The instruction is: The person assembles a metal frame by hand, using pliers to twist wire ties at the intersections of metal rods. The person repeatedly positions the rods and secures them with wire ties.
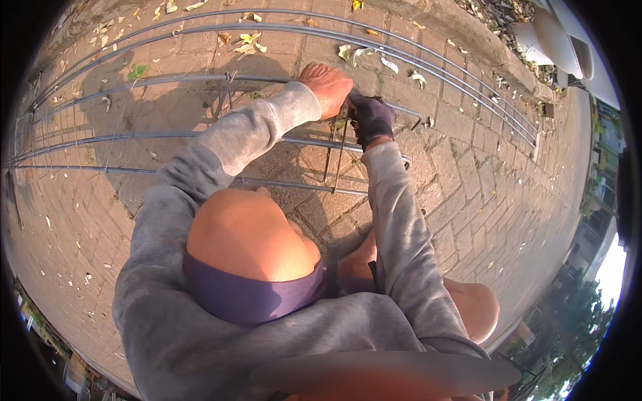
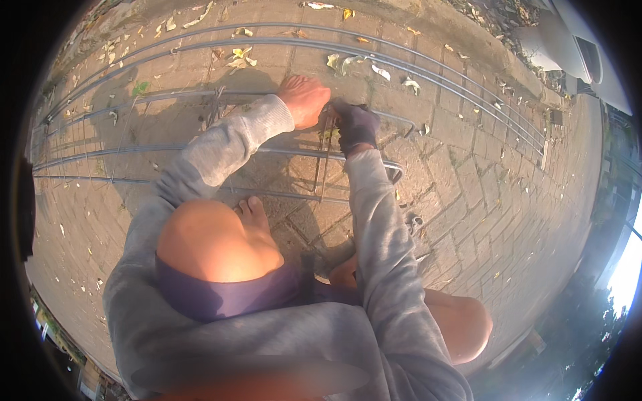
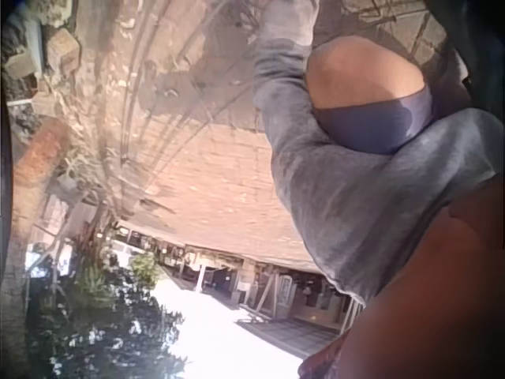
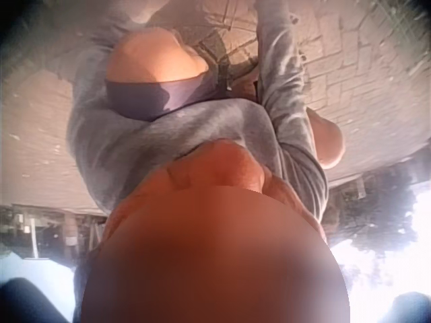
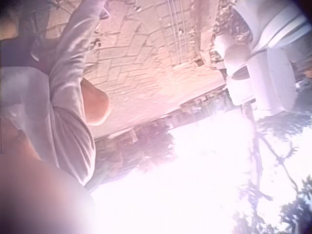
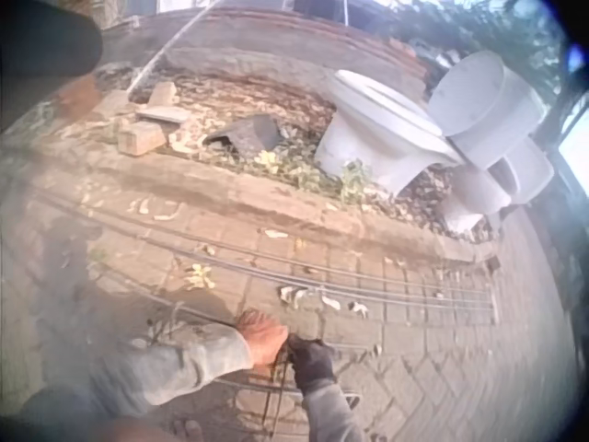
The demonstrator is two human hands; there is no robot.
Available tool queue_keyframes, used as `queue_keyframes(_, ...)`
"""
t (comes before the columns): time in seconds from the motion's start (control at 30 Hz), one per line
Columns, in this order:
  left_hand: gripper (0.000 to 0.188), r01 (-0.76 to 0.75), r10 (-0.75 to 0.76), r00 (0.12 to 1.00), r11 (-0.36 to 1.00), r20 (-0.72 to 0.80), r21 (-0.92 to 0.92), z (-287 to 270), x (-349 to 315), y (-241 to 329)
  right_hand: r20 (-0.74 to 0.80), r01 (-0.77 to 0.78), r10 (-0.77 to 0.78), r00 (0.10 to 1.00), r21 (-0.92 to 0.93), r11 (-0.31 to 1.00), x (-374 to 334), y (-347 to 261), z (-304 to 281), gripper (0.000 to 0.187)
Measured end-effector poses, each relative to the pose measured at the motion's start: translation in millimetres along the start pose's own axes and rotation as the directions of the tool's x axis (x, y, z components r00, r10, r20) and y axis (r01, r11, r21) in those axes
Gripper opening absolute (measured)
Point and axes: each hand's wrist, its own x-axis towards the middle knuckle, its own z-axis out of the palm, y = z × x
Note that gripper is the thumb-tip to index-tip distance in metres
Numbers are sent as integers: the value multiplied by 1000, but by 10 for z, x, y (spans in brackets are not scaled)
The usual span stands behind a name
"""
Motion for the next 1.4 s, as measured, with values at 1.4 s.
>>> queue_keyframes(1.4,31,96,-87,995,790,45,-606,375,670,-311,-13,426,-490,871,-477,769,215,315,172,19)
